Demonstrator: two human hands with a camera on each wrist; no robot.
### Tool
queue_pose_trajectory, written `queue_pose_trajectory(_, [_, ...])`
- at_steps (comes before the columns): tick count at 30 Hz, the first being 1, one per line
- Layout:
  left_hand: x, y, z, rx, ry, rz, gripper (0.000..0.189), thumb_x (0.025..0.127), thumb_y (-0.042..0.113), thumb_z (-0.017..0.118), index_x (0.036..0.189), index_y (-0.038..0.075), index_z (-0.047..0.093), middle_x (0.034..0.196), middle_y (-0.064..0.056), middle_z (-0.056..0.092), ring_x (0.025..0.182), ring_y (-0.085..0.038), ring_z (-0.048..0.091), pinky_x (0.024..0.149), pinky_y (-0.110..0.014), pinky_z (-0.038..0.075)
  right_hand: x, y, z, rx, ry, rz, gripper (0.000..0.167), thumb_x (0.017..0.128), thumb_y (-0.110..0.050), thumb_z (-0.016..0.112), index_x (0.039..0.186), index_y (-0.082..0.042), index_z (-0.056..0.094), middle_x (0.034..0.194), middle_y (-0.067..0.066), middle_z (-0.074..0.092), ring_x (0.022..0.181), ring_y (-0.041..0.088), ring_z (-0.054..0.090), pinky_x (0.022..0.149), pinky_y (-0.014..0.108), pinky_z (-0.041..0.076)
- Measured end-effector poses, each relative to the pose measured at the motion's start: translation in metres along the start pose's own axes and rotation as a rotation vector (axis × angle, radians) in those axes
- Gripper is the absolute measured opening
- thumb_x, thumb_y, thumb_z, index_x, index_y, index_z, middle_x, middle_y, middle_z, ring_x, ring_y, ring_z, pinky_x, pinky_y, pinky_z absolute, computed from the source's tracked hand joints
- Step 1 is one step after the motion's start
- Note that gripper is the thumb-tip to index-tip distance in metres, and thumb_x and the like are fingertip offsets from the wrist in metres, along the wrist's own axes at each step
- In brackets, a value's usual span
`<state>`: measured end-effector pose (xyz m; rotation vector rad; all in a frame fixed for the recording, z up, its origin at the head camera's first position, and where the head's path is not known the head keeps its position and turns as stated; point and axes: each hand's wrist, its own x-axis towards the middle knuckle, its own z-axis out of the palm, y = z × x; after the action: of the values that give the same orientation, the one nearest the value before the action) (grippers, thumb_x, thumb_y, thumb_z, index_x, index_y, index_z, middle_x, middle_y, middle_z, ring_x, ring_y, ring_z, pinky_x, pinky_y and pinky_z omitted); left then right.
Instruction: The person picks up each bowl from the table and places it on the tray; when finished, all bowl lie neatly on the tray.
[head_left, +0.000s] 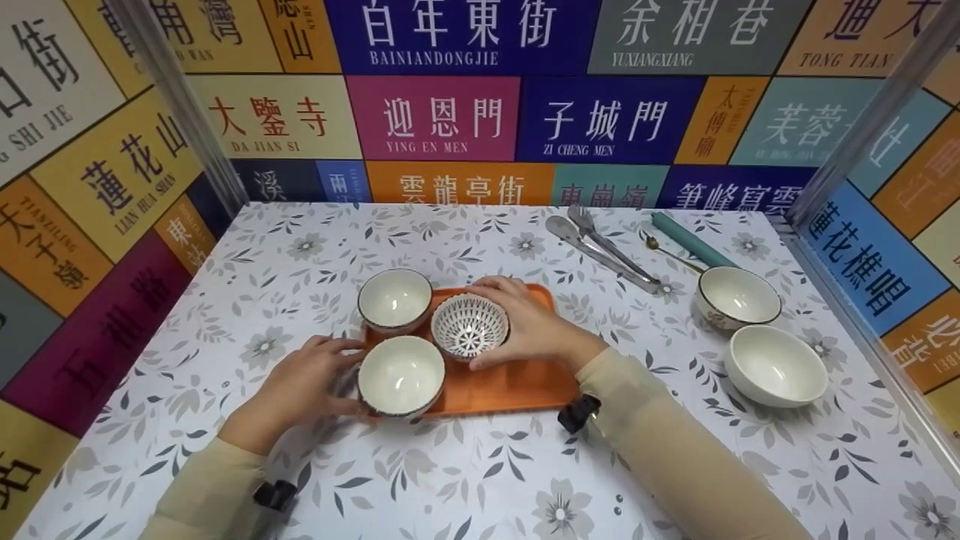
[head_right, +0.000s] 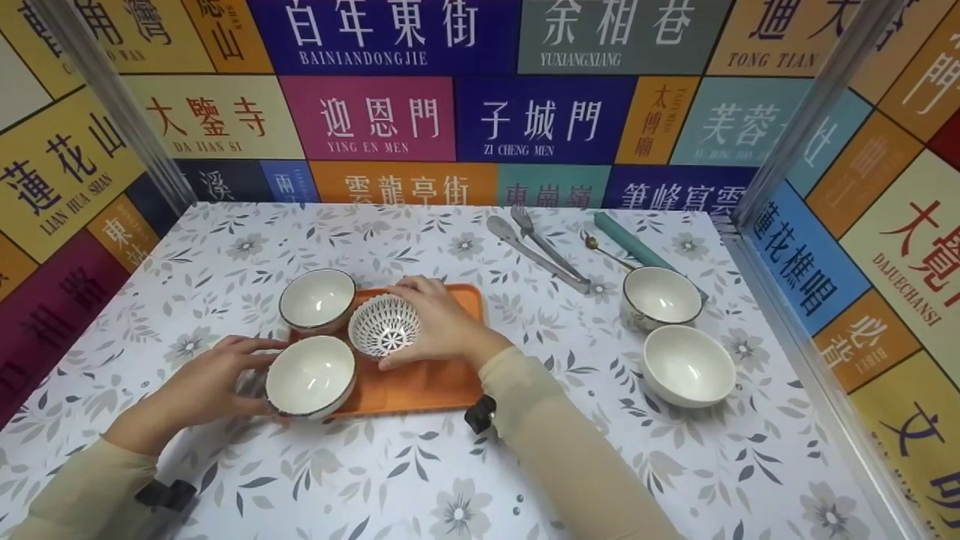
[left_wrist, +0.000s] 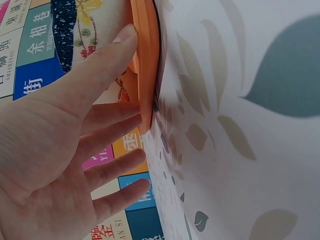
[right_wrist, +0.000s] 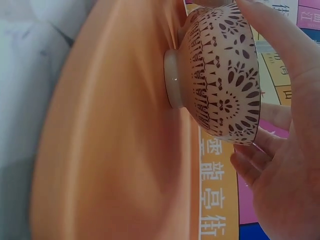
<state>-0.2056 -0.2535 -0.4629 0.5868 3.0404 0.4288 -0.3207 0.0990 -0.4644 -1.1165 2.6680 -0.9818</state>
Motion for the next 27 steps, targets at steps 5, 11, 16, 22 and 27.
queue_pose_trajectory(5, [0.0, -0.001, 0.0, 0.001, 0.003, -0.004, 0.076, 0.071, 0.04, 0.093, 0.137, 0.013, 0.069, 0.147, -0.006, 0.061, 0.132, -0.036, 0.053, 0.099, -0.06, 0.052, -0.011, 0.004, -0.008, -0.044, 0.028, -0.01, 0.114, 0.061, -0.067, 0.091, 0.157, -0.025, 0.045, 0.16, -0.001, 0.042, 0.146, 0.025, 0.035, 0.122, 0.057, 0.027])
queue_pose_trajectory(11, [0.0, -0.002, 0.002, -0.003, -0.012, -0.019, 0.076, 0.071, 0.038, 0.093, 0.138, 0.013, 0.068, 0.149, -0.007, 0.059, 0.135, -0.036, 0.051, 0.102, -0.061, 0.05, -0.031, 0.014, -0.019, -0.028, 0.04, 0.022, 0.105, 0.067, -0.064, 0.089, 0.155, -0.022, 0.049, 0.158, 0.001, 0.044, 0.146, 0.028, 0.037, 0.121, 0.06, 0.03])
queue_pose_trajectory(16, [0.0, -0.003, 0.001, 0.006, -0.013, -0.017, 0.078, 0.07, 0.039, 0.093, 0.138, 0.012, 0.067, 0.149, -0.007, 0.059, 0.135, -0.037, 0.051, 0.102, -0.061, 0.05, -0.05, 0.025, -0.029, -0.023, 0.057, 0.056, 0.099, 0.071, -0.059, 0.089, 0.153, -0.021, 0.051, 0.158, 0.005, 0.044, 0.147, 0.031, 0.037, 0.12, 0.063, 0.031])
queue_pose_trajectory(22, [0.0, -0.002, 0.0, 0.007, -0.008, -0.013, 0.079, 0.068, 0.042, 0.094, 0.136, 0.012, 0.069, 0.149, -0.007, 0.059, 0.135, -0.037, 0.051, 0.102, -0.061, 0.05, -0.073, 0.036, -0.045, -0.024, 0.079, 0.111, 0.092, 0.073, -0.058, 0.089, 0.151, -0.024, 0.054, 0.158, 0.006, 0.045, 0.148, 0.032, 0.038, 0.12, 0.064, 0.03])
queue_pose_trajectory(27, [0.0, -0.001, 0.0, 0.009, 0.011, 0.015, 0.073, 0.069, 0.035, 0.094, 0.134, 0.009, 0.07, 0.146, -0.008, 0.061, 0.132, -0.037, 0.053, 0.101, -0.059, 0.052, -0.094, 0.044, -0.06, -0.056, 0.116, 0.112, 0.086, 0.074, -0.055, 0.089, 0.147, -0.021, 0.059, 0.155, 0.006, 0.049, 0.145, 0.032, 0.041, 0.119, 0.065, 0.03])
